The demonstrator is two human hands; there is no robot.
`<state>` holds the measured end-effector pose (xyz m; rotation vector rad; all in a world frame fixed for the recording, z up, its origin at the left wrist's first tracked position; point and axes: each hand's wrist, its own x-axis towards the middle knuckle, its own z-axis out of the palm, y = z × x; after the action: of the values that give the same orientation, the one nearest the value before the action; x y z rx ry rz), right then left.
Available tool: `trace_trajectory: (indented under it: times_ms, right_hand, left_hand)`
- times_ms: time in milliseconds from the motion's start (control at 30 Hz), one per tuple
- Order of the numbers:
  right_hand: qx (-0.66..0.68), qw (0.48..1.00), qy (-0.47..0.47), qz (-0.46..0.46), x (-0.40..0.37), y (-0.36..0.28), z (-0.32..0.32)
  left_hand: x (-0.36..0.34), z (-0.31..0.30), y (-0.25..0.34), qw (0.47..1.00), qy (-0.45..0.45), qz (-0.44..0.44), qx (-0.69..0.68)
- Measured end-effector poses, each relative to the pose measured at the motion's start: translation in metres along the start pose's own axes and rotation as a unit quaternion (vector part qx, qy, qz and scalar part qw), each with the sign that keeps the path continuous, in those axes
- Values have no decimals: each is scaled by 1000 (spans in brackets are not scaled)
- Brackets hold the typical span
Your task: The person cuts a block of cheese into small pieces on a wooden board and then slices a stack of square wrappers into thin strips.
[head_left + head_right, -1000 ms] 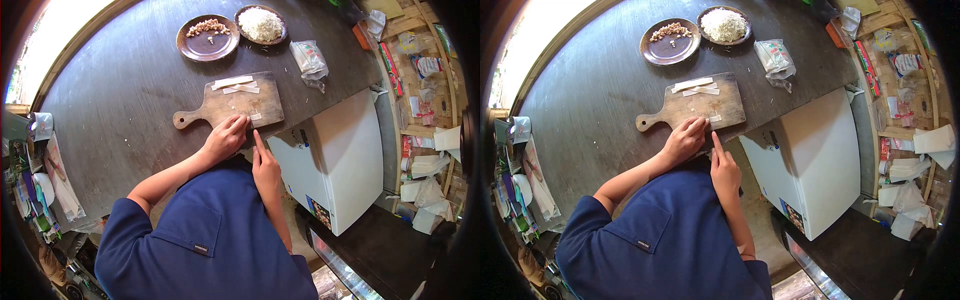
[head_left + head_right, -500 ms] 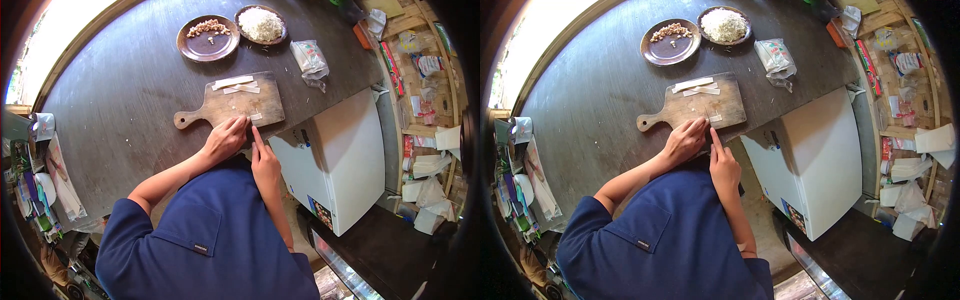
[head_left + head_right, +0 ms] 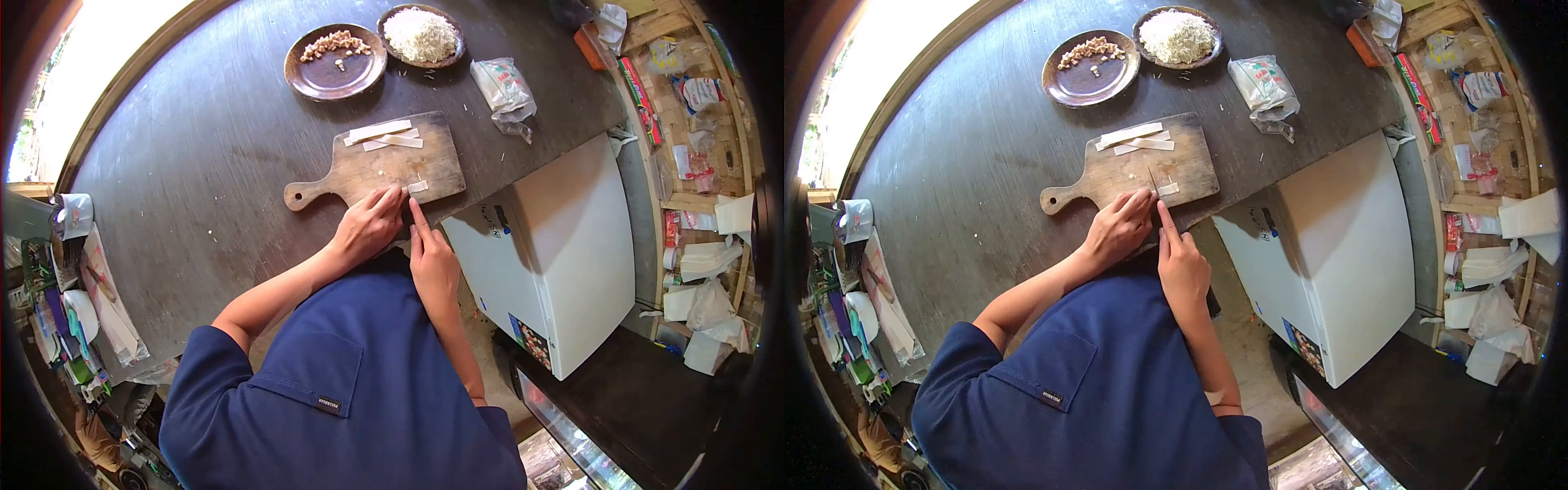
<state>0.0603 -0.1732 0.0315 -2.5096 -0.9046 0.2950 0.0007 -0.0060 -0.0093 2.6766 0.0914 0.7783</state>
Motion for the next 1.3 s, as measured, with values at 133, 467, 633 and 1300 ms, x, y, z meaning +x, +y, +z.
trace_trajectory:
  times_ms: [133,467,633,1300]
  right_hand:
    - [-23,1000,-15,11,-10,-3,-12]
    - [-19,1000,-3,4,-3,0,1]
    - [-42,998,-30,23,-14,-8,-14]
    - [-10,999,-41,28,-10,-1,-7]
  left_hand:
    - [-1,-1,-1,1000,-11,-8,-5]
    - [1,-1,-1,1000,-8,14,15]
    - [-1,-1,-3,1000,-21,2,2]
    - [1,-1,-1,1000,-5,-14,-10]
